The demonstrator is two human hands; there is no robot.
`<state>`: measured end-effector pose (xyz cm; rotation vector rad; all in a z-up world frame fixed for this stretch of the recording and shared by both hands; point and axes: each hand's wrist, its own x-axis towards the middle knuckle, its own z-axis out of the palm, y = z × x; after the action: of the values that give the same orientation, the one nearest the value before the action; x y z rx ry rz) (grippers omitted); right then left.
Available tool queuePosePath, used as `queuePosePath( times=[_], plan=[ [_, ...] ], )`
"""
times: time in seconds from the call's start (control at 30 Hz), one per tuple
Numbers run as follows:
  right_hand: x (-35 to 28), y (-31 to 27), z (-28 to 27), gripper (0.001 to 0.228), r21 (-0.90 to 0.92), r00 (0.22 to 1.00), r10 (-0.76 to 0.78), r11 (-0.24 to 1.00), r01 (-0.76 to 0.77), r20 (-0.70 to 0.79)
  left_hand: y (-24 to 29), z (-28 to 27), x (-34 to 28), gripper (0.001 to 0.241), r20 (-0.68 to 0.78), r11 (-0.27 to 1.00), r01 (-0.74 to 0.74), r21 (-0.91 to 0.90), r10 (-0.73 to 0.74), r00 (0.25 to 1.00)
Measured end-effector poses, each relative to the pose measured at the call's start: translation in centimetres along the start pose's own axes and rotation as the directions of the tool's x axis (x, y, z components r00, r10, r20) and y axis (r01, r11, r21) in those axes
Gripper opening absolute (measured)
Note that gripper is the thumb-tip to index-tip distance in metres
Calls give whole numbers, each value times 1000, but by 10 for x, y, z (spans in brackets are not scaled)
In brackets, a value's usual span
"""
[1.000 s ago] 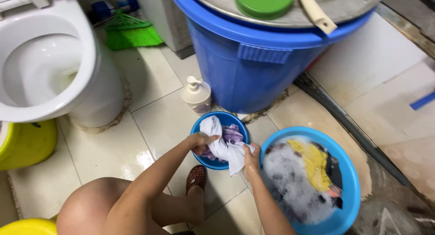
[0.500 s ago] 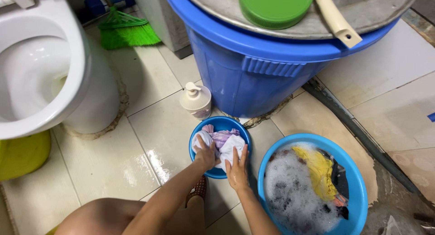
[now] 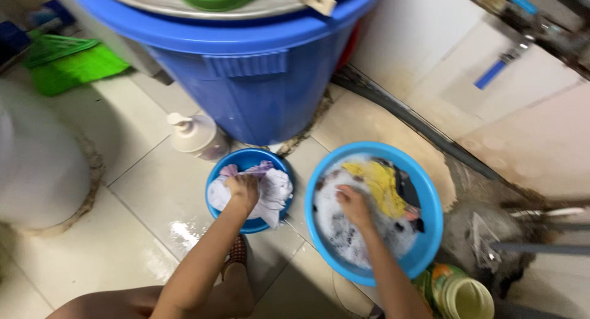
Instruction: The person hand-washes clothes in a blue basin filled with soapy water. They scrub and rinse a white cloth and a yellow cloth, then transfer the washed items into a smaller blue basin beside them.
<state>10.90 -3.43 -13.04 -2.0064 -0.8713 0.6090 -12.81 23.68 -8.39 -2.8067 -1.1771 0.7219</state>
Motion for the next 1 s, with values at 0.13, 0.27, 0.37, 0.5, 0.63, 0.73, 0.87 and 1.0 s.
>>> queuePosePath(
  times=[0.13, 0.27, 0.37, 0.5, 0.63, 0.73, 0.87, 1.0],
  plan=[
    [-28, 75, -87, 22, -383, 975, 79, 911, -155, -207, 55, -24, -7, 33, -191, 937, -265, -228, 223, 956],
    [-46, 106, -92, 58, -443, 947, -18, 887, -134, -322, 141, -30, -46, 47, -137, 742, -539, -399, 533, 835],
    [-47, 108, -70, 97, -464, 952, -79, 883, -71, -295, 189, -16, -69, 50, 8, 648, -612, -453, 690, 724],
    [-33, 105, -61, 61, -357, 865, 387, 796, -488, -320, 229, 10, -66, 54, 69, 574, -497, -651, 697, 714],
    [-37, 110, -57, 20, -427, 780, 502, 653, -626, -374, 265, 31, -48, 54, 215, 320, -23, -947, 686, 695],
    [-43, 111, -56, 10, -405, 831, 105, 835, -372, -546, 283, 31, -46, 46, 183, 61, 189, -980, 650, 738],
    [-33, 105, -56, 64, -132, 732, 171, 932, -337, -659, 285, 12, -57, 38, 247, -84, 371, -925, 609, 754],
    [-31, 113, -64, 78, 73, 632, 237, 959, -275, -738, 275, 3, -78, 36, 298, -142, 461, -876, 591, 750]
  ],
)
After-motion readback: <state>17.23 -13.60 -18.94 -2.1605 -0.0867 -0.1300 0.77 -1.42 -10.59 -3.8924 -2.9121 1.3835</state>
